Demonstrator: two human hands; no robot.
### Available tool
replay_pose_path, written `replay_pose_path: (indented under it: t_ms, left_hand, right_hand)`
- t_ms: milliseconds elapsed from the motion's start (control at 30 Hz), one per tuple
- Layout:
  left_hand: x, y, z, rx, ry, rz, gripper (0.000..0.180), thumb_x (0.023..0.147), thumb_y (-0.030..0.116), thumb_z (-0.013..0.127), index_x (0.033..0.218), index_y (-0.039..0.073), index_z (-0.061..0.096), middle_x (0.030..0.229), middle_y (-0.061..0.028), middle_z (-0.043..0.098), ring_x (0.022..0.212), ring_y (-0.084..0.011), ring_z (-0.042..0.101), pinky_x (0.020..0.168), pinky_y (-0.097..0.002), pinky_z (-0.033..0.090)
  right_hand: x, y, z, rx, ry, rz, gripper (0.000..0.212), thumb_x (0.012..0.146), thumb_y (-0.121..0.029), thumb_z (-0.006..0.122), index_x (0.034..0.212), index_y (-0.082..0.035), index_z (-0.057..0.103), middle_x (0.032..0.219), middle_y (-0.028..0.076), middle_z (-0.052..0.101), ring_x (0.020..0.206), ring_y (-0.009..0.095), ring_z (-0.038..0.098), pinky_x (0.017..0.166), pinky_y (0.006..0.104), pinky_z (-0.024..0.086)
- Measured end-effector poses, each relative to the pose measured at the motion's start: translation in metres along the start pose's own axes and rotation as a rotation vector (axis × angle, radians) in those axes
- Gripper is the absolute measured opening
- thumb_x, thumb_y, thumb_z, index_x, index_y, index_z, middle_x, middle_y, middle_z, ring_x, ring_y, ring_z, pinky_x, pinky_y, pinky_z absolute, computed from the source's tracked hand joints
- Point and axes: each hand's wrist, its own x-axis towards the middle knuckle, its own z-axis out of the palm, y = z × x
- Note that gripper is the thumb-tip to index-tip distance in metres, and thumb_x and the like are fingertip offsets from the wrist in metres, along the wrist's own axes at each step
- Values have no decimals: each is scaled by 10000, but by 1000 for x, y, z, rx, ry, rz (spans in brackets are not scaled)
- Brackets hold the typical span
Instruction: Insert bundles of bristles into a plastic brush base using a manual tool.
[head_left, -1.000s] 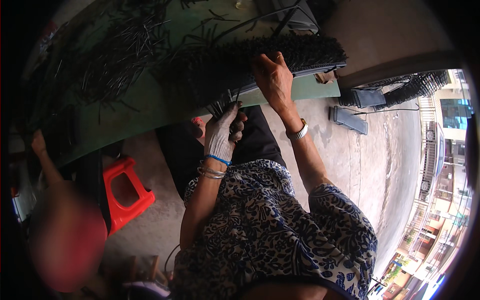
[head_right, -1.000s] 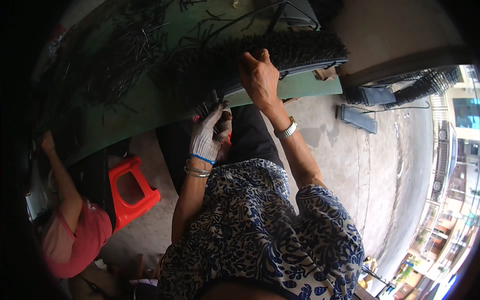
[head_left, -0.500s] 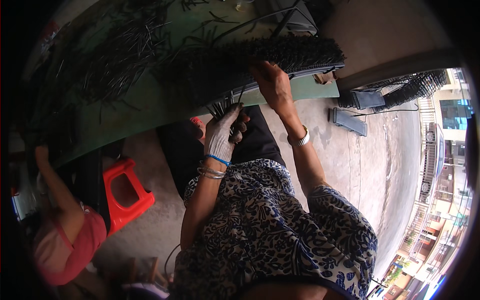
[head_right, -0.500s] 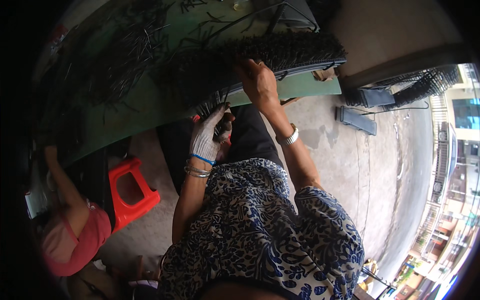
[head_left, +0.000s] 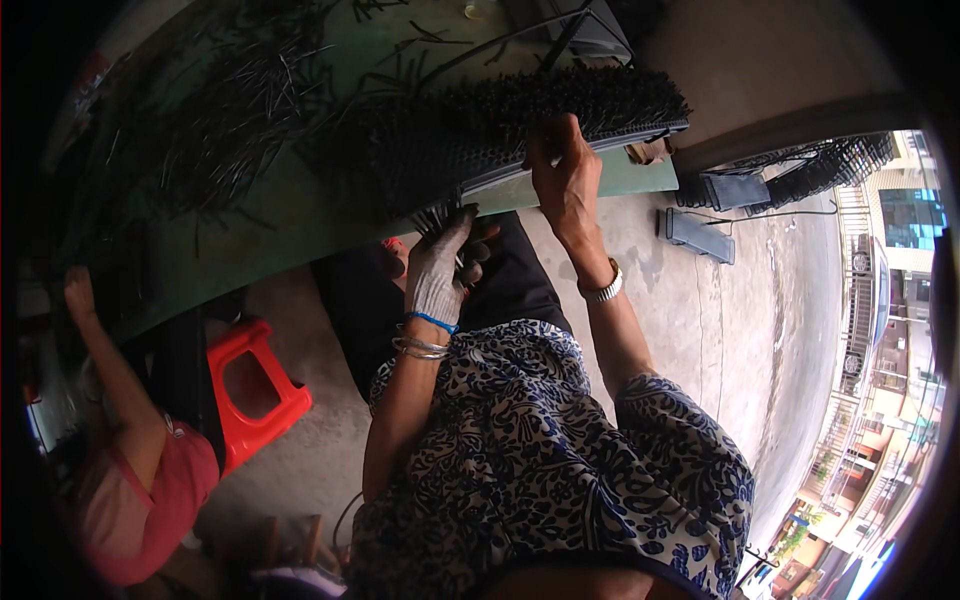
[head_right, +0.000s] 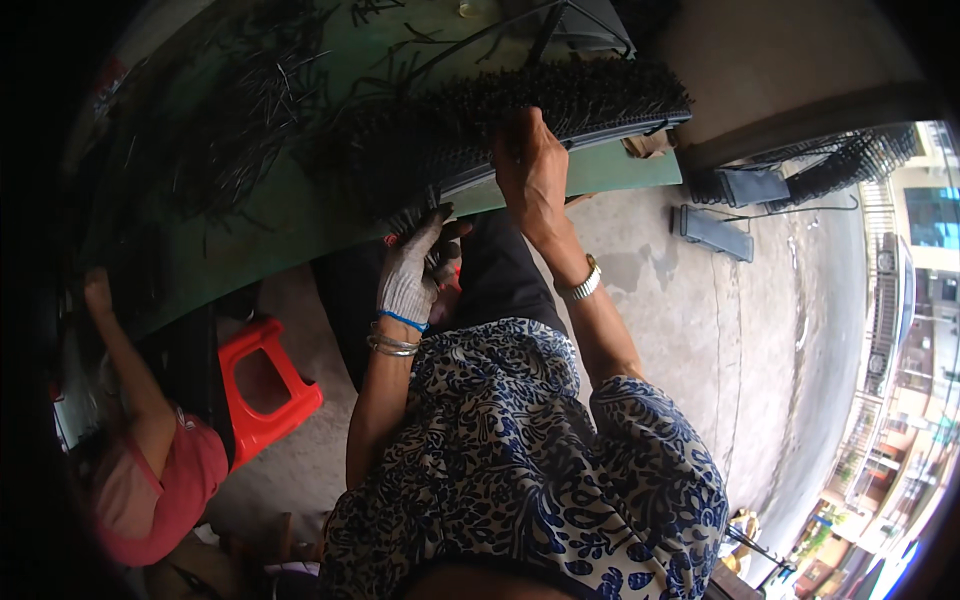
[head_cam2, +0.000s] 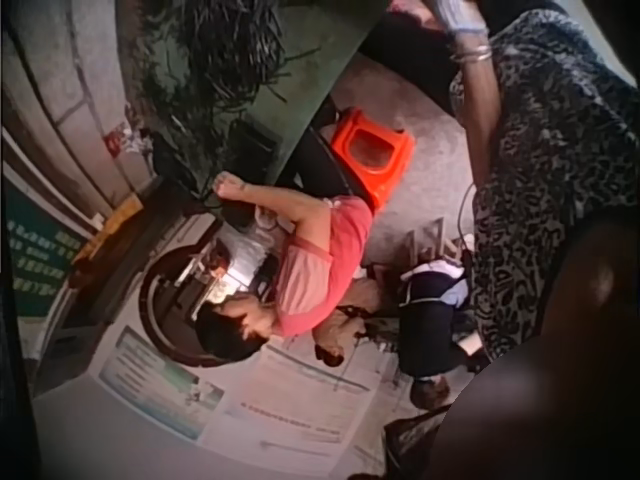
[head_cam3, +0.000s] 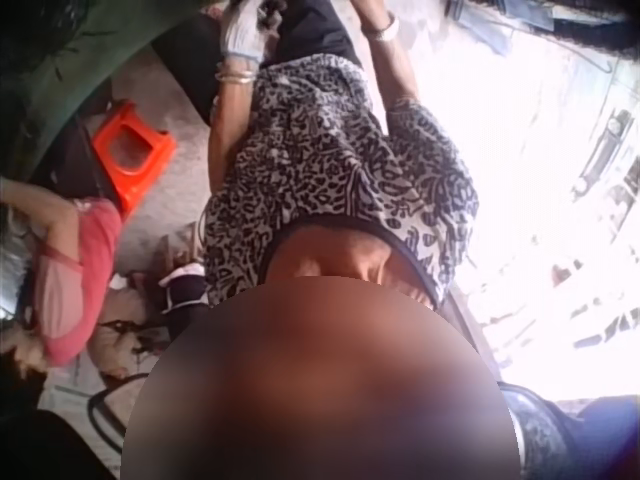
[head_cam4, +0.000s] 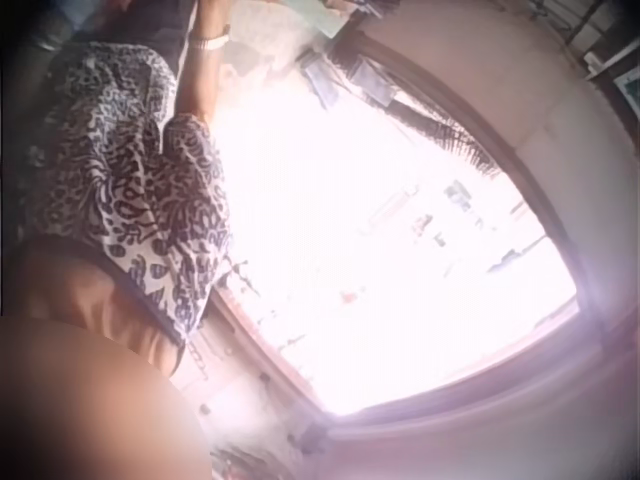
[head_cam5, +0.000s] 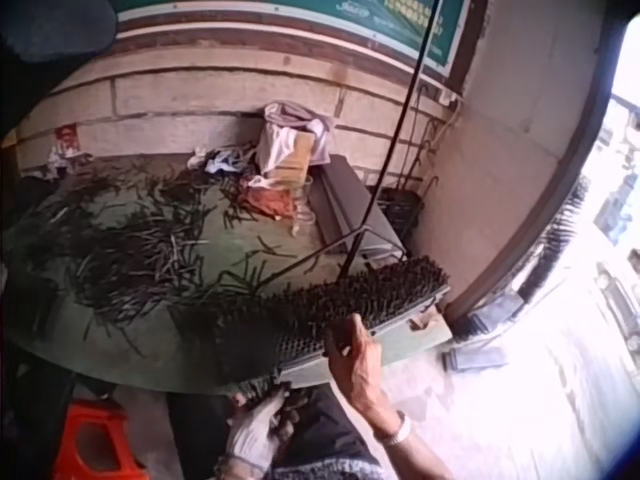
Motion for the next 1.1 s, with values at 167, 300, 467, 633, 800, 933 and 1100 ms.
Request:
replay_pose_path:
  t_ms: [167, 300, 467, 633, 800, 933, 1100]
  left_hand:
    - [2, -4, 2, -88, -63, 12, 267, 957, 247, 610, 1123, 41, 649, 895, -97, 709, 595, -68, 558, 440, -168, 355]
    - [7, -4, -3, -134, -145, -3, 269, 965, 229, 600, 1139, 29, 642, 861, -87, 694, 583, -53, 521, 436, -170, 329]
    - [6, -3, 0, -122, -146, -22, 271, 981, 220, 568, 1151, 18, 624, 879, -123, 691, 542, -53, 501, 429, -180, 300]
    - [-1, 0, 4, -120, -130, -40, 265, 981, 228, 569, 1144, 27, 625, 889, -119, 692, 549, -49, 505, 425, -169, 301]
    - [-3, 1, 6, -89, -97, -53, 282, 975, 242, 580, 1156, 29, 623, 901, -116, 692, 564, -50, 509, 425, -164, 311]
    - [-5, 0, 5, -68, -102, -55, 286, 969, 247, 591, 1158, 36, 628, 901, -108, 692, 581, -47, 512, 427, -158, 311]
    - [-8, 2, 7, -44, -94, -63, 289, 960, 254, 606, 1158, 45, 632, 918, -106, 696, 589, -51, 521, 433, -154, 324]
  right_hand:
    - [9, 15, 13, -38, 59, -67, 113, 883, -6, 627, 950, -30, 540, 752, 87, 606, 619, 161, 548, 565, 285, 447]
    - [11, 14, 17, 6, 79, -89, 105, 882, -1, 627, 950, -32, 553, 741, 79, 592, 612, 158, 529, 568, 279, 442]
    - [9, 12, 17, 32, 71, -49, 109, 876, -8, 638, 962, -37, 577, 737, 75, 587, 615, 148, 528, 573, 273, 439]
    - [14, 15, 13, -9, 36, -77, 98, 868, -28, 656, 947, -36, 599, 740, 74, 602, 630, 139, 546, 587, 275, 454]
    - [13, 17, 9, -4, 20, -38, 108, 864, -56, 667, 949, -31, 604, 766, 87, 640, 656, 134, 583, 614, 266, 473]
    - [8, 21, 12, 20, 17, 2, 105, 866, -57, 666, 954, -34, 614, 748, 88, 633, 643, 131, 573, 605, 265, 466]
    - [5, 21, 21, -236, -53, -59, 83, 858, -102, 646, 941, -112, 649, 795, 96, 565, 653, 240, 583, 572, 344, 467]
